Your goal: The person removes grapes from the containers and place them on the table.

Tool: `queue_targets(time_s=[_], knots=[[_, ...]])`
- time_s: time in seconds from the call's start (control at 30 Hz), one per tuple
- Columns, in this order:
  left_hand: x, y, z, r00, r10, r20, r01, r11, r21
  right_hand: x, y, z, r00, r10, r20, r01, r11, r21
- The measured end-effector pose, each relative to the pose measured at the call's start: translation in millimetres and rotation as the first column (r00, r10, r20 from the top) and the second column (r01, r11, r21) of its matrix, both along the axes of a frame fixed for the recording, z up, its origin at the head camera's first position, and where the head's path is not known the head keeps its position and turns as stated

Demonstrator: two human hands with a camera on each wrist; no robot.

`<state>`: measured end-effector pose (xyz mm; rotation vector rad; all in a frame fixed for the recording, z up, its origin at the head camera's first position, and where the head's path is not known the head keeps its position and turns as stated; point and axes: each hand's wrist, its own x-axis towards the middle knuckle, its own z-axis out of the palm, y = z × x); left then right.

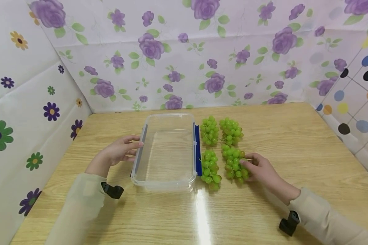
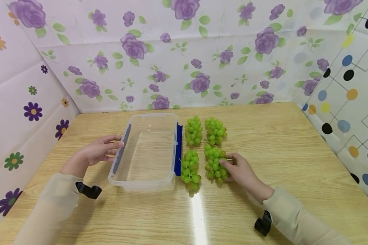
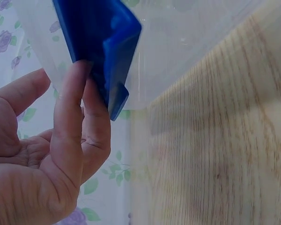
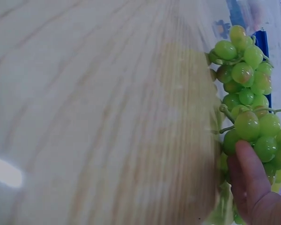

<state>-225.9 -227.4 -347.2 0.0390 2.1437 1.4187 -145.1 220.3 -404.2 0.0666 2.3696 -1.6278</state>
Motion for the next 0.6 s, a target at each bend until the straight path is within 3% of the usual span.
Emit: queue_targets(time_s=[0.4, 0.6], knots=[[0.5, -2.0, -1.1, 1.000, 0.000, -0.022, 0.000, 1.000, -0.001, 3.5, -6.3, -3.6, 0.999, -0.035, -0.001, 0.035, 0.999, -0.040], [1.3, -1.4, -3.7, 1.000, 0.003, -0.021, -0.004, 0.999, -0.037, 5.3, -5.7, -7.7, 0.999, -0.033, 0.000, 0.033, 0.999, 0.011]])
